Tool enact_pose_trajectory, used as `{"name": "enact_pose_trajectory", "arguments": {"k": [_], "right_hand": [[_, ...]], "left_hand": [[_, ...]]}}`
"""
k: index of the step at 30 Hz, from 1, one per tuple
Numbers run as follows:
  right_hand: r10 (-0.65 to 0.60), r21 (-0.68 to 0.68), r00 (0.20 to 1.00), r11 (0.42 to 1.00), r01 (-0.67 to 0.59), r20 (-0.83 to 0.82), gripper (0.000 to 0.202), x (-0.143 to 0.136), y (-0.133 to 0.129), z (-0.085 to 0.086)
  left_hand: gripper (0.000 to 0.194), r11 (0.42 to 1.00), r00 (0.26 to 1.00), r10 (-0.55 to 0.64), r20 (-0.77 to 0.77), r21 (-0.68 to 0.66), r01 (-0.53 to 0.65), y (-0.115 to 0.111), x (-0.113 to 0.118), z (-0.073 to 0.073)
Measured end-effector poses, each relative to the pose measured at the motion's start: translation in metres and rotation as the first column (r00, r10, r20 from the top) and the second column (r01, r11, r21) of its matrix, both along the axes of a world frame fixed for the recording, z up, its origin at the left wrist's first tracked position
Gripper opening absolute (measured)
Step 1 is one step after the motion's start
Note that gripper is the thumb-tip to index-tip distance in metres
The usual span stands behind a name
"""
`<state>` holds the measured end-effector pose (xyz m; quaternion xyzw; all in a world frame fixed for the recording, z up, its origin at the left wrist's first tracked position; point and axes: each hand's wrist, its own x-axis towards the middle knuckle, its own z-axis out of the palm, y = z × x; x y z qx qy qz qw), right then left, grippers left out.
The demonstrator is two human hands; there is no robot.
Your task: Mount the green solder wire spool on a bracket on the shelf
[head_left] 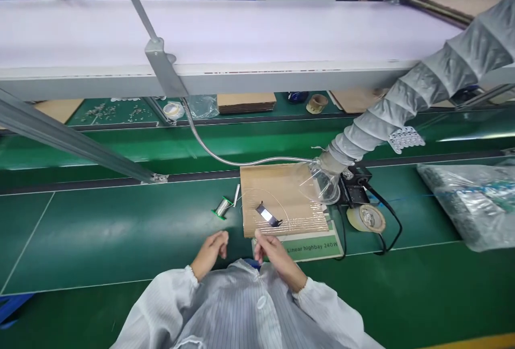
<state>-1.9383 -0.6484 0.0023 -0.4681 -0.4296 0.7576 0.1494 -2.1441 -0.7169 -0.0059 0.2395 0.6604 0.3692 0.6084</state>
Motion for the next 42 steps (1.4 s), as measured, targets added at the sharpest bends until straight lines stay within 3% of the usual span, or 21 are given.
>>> {"name": "enact_pose_trajectory", "arguments": {"k": [3,6,9,12,16,22,25,27,29,30,32,33,37,40,42], "right_hand": [[-0.237,0.270,0.949,0.946,0.178,0.206,0.061,0.026,0.009,-0.019],[-0.393,0.498,0.828,0.852,0.163,0.400,0.055,0.053,0.019,-0.045],[-0.313,0.502,0.760,0.865,-0.020,0.569,0.070,0.068,0.029,-0.068],[-0.191,0.454,0.744,0.875,-0.166,0.641,0.069,0.067,0.037,-0.082],[-0.166,0.460,0.755,0.866,-0.195,0.634,0.057,0.058,0.042,-0.089],[-0.184,0.554,0.820,0.812,-0.184,0.543,0.031,0.059,0.042,-0.080],[-0.173,0.591,0.857,0.787,-0.175,0.485,0.025,0.062,0.038,-0.065],[-0.165,0.631,0.882,0.756,-0.175,0.442,0.023,0.062,0.034,-0.051],[-0.147,0.675,0.901,0.713,-0.189,0.408,0.022,0.058,0.031,-0.034],[-0.132,0.691,0.907,0.693,-0.204,0.400,0.022,0.055,0.030,-0.025],[-0.090,0.708,0.917,0.666,-0.235,0.389,0.023,0.047,0.028,-0.007],[-0.070,0.715,0.924,0.657,-0.240,0.375,0.023,0.043,0.027,0.000],[-0.076,0.734,0.966,0.665,-0.136,0.247,0.013,0.029,0.024,0.018],[-0.124,0.724,0.976,0.688,-0.047,0.181,0.008,0.017,0.020,0.018],[-0.086,0.718,0.985,0.694,-0.051,0.153,0.012,0.008,0.019,0.020]], "left_hand": [[0.067,0.986,0.986,0.126,-0.109,-0.094,-0.136,-0.009,-0.030,-0.027],[0.069,0.951,0.952,0.224,-0.208,-0.166,-0.260,-0.013,-0.064,-0.045],[0.064,0.911,0.917,0.289,-0.274,-0.215,-0.351,-0.004,-0.095,-0.056],[0.052,0.867,0.893,0.326,-0.309,-0.279,-0.413,0.017,-0.118,-0.062],[0.034,0.826,0.892,0.318,-0.321,-0.368,-0.427,0.043,-0.130,-0.062],[0.023,0.851,0.898,0.265,-0.351,-0.353,-0.389,0.050,-0.129,-0.051],[0.035,0.891,0.854,0.261,-0.450,-0.227,-0.392,0.050,-0.121,-0.033],[0.047,0.939,0.853,0.236,-0.465,-0.116,-0.323,0.054,-0.104,-0.016],[0.055,0.989,0.891,0.132,-0.434,0.001,-0.147,0.063,-0.074,0.002],[0.055,0.997,0.905,0.011,-0.425,0.078,0.024,0.069,-0.056,0.010],[0.057,0.952,0.891,-0.158,-0.425,0.175,0.252,0.082,-0.020,0.021],[0.056,0.939,0.894,-0.184,-0.409,0.197,0.283,0.088,-0.004,0.024],[0.042,0.945,0.962,-0.115,-0.248,0.272,0.183,0.103,0.029,0.025],[0.051,0.952,0.974,-0.032,-0.224,0.291,0.099,0.102,0.027,0.028],[0.052,0.943,0.982,0.048,-0.184,0.332,0.016,0.098,0.022,0.036]]}}
